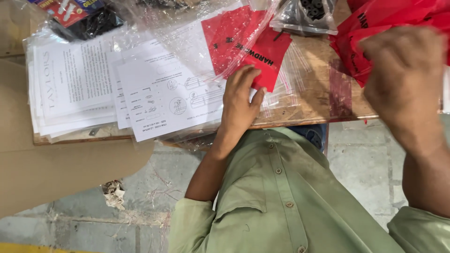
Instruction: The person sorts small black hardware components, such as washers and nuts, from red plastic bags onto a table. They handle the items by hand, arranging them in their palm and then placing them back into the bags.
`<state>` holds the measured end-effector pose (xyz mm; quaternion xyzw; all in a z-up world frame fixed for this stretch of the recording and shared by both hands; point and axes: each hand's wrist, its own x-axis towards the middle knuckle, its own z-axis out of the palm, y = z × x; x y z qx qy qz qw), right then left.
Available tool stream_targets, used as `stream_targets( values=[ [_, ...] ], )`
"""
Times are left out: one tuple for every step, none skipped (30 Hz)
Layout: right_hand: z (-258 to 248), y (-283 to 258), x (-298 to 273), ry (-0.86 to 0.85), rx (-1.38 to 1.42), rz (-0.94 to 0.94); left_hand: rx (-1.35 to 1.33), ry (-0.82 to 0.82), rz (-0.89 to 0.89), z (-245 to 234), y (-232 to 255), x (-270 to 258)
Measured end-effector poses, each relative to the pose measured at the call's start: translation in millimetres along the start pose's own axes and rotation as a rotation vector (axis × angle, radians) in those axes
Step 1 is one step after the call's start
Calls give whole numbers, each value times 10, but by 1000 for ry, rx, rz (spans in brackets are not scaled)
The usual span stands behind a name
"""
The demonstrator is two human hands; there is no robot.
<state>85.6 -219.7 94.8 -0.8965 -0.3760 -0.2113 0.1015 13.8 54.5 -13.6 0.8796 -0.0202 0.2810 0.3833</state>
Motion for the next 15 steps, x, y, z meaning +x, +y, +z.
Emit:
stream_targets(
  values=[
    [147, -23, 1, 2, 5, -1, 5, 0, -1, -4, -21, 6],
    [290, -43, -1, -33, 155, -57, 71, -20, 24, -2, -40, 11],
    [434, -65, -4, -66, 307, -114, 137, -41, 48, 2, -60, 16],
    [482, -173, 64, -67, 310, -114, 140, -42, 46, 32, -86, 8],
    [530, -283, 132, -86, 375, -154, 166, -56, 17, 62, -114, 0],
    [579, -393, 207, -105, 440, -197, 194, -69, -14, 88, -144, -6],
    [656, -415, 216, -105, 444, -200, 198, -67, -17, 82, -140, 1],
    [735, -434, 230, -128, 464, -193, 240, -88, -50, 76, -139, 17],
    [814, -454, 244, -151, 485, -186, 282, -108, -83, 72, -138, 31],
    [819, -458, 237, -154, 489, -186, 285, -110, -88, 61, -110, 36],
    [823, -460, 230, -156, 522, -152, 257, -89, -106, 52, -81, 42],
    [826, -458, 234, -153, 552, -118, 230, -67, -120, 42, -55, 67],
    [815, -467, 240, -151, 554, -118, 233, -67, -119, 26, -18, 89],
    [800, -478, 236, -136, 629, -33, 159, -18, -101, 11, 23, 103],
    [785, -489, 231, -121, 702, 52, 84, 30, -83, -4, 64, 116]
  ],
)
